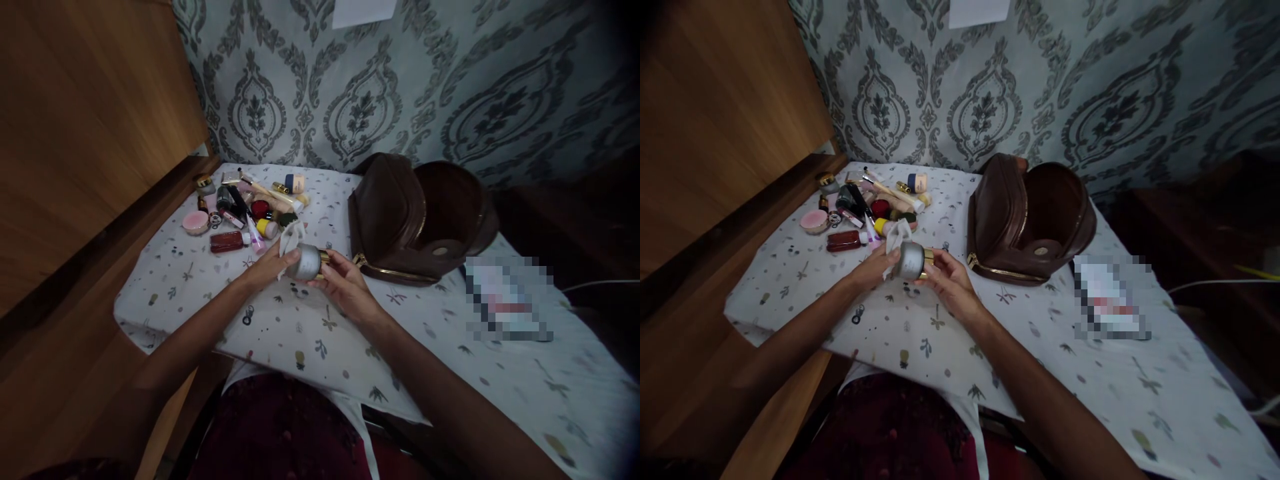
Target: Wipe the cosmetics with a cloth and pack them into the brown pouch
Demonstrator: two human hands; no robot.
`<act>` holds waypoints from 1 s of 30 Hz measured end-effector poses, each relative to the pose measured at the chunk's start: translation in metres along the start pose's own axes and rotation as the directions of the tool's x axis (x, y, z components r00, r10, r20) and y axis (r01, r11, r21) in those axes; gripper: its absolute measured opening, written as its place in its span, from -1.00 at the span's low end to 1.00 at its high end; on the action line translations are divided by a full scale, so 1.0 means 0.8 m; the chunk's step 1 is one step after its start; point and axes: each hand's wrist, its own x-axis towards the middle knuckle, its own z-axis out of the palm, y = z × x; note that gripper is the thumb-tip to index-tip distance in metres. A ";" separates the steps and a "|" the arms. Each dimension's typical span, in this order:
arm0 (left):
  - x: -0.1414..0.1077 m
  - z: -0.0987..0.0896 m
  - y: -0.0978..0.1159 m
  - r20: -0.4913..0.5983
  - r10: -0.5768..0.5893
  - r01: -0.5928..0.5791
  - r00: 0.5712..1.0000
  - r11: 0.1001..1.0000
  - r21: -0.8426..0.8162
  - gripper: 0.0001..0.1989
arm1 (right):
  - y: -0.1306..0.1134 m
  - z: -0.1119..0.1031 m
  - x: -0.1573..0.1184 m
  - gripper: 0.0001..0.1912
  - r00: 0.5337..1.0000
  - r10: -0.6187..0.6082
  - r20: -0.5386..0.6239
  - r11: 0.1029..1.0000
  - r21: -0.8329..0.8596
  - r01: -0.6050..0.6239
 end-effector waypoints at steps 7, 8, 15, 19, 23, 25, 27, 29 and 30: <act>0.004 0.002 -0.010 0.080 0.059 -0.059 0.995 0.998 -0.004 -0.18 | 0.004 0.004 0.001 -0.56 0.990 0.136 -0.035 0.975 0.182 -0.127; 0.004 0.003 -0.011 0.088 0.059 -0.058 0.994 0.998 -0.007 -0.19 | 0.004 0.004 0.001 -0.55 0.989 0.140 -0.044 0.973 0.191 -0.130; -0.001 0.008 -0.010 0.090 0.028 -0.029 0.996 1.000 0.009 -0.22 | 0.007 0.004 0.002 -0.49 0.991 -0.024 -0.128 0.998 0.056 0.031; 0.001 0.006 -0.021 0.104 0.006 -0.001 0.995 0.999 -0.052 -0.22 | 0.008 0.003 0.002 -0.40 0.979 -0.143 -0.145 0.983 -0.132 0.124; 0.002 0.006 -0.027 0.083 0.024 -0.025 0.996 1.000 0.005 -0.36 | 0.011 0.003 0.001 -0.37 0.973 -0.192 -0.132 0.960 -0.230 0.158; 0.002 0.006 -0.027 0.040 0.045 -0.048 0.998 0.995 0.090 -0.41 | 0.012 0.003 0.001 -0.37 0.968 -0.199 -0.156 0.957 -0.245 0.157; 0.000 0.007 -0.023 0.010 0.091 -0.091 0.996 0.978 0.186 -0.46 | 0.013 0.002 0.001 -0.37 0.964 -0.188 -0.187 0.959 -0.247 0.139; -0.001 0.007 -0.018 0.019 0.173 -0.170 0.985 0.941 0.292 -0.54 | 0.013 0.001 0.003 -0.39 0.961 -0.164 -0.222 0.973 -0.198 0.120; -0.002 0.006 -0.015 0.031 0.217 -0.214 0.976 0.913 0.346 -0.58 | 0.013 -0.001 0.004 -0.41 0.960 -0.145 -0.239 0.983 -0.147 0.112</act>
